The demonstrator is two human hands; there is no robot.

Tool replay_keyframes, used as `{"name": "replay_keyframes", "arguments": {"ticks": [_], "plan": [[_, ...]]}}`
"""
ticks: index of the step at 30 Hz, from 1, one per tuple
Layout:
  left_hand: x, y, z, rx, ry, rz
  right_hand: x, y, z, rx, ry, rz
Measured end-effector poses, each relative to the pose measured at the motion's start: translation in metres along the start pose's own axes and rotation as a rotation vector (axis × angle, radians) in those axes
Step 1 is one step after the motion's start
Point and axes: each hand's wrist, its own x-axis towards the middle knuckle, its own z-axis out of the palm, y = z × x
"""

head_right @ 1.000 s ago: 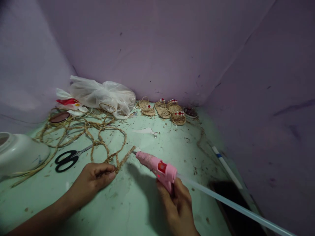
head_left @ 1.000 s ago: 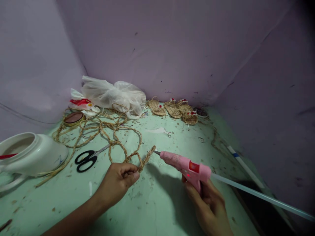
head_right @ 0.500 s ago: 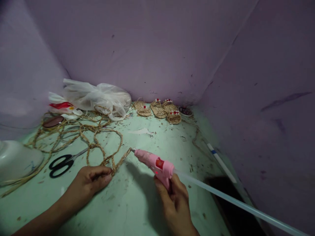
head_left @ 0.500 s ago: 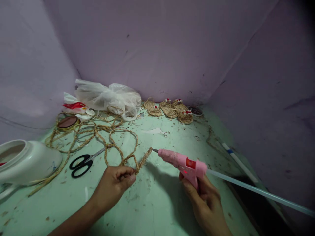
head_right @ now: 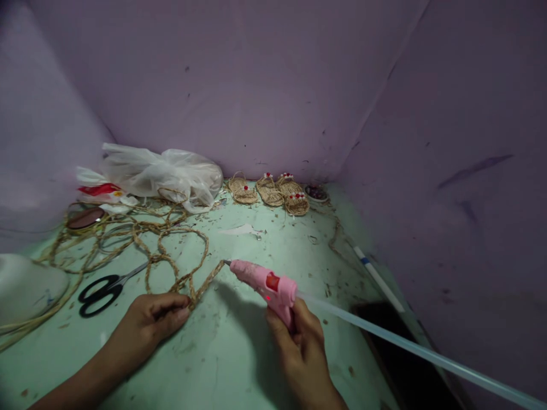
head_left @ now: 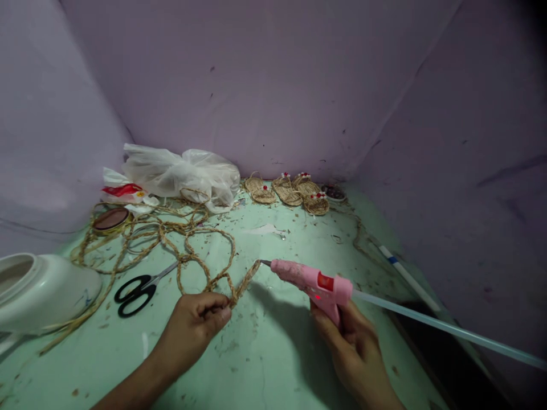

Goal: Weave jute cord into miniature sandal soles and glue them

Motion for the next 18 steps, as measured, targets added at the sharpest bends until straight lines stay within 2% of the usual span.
{"name": "replay_keyframes", "arguments": {"ticks": [7,12,18], "plan": [[0.000,-0.004,-0.001,-0.022,-0.005,0.021,0.010,-0.007,0.001,0.245,-0.095,0.136],[-0.003,-0.011,-0.004,-0.064,0.007,0.022,0.026,-0.013,0.004,0.467,-0.166,0.309],[-0.008,-0.008,-0.009,-0.112,0.067,0.049,0.059,-0.022,0.019,0.442,-0.136,0.439]]}}
